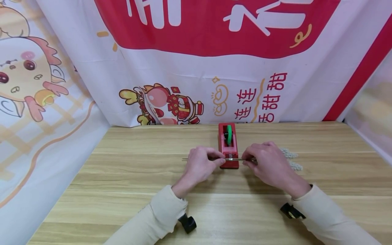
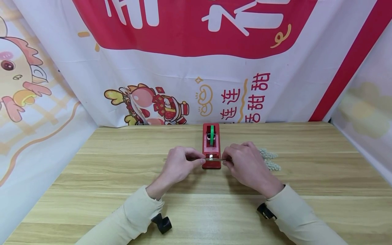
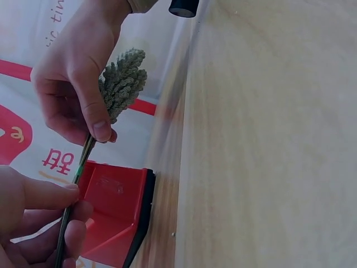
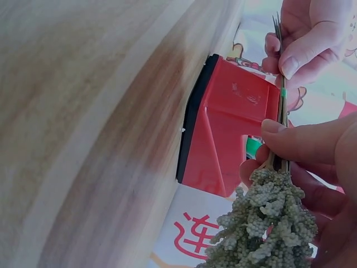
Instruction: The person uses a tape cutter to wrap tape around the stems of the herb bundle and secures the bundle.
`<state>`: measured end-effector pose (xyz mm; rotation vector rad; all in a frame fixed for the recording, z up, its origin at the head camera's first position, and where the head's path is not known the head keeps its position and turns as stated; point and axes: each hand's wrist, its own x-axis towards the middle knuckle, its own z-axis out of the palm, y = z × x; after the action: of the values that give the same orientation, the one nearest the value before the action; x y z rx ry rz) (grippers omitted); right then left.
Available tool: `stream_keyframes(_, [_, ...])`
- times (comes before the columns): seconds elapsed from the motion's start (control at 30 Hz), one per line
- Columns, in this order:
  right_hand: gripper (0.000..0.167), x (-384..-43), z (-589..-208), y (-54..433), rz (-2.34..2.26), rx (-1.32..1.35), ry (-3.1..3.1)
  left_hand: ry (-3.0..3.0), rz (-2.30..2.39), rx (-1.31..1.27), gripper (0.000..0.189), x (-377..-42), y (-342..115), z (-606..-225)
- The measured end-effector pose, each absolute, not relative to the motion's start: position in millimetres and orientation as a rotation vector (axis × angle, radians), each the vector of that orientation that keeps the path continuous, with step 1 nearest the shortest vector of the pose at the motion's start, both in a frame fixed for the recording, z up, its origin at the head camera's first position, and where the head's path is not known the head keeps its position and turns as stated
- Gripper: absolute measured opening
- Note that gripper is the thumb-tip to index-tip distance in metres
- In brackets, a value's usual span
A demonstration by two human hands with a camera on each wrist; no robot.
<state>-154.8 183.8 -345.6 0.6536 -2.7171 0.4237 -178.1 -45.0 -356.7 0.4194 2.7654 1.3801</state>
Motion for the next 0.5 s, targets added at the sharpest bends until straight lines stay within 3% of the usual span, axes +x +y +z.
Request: stream_keyframes(0.5, [0.013, -155.4, -347.0, 183.4, 0.437, 0.658, -2.725, 2.730, 1.330, 0.408, 0.008, -176.7, -45.1, -356.4])
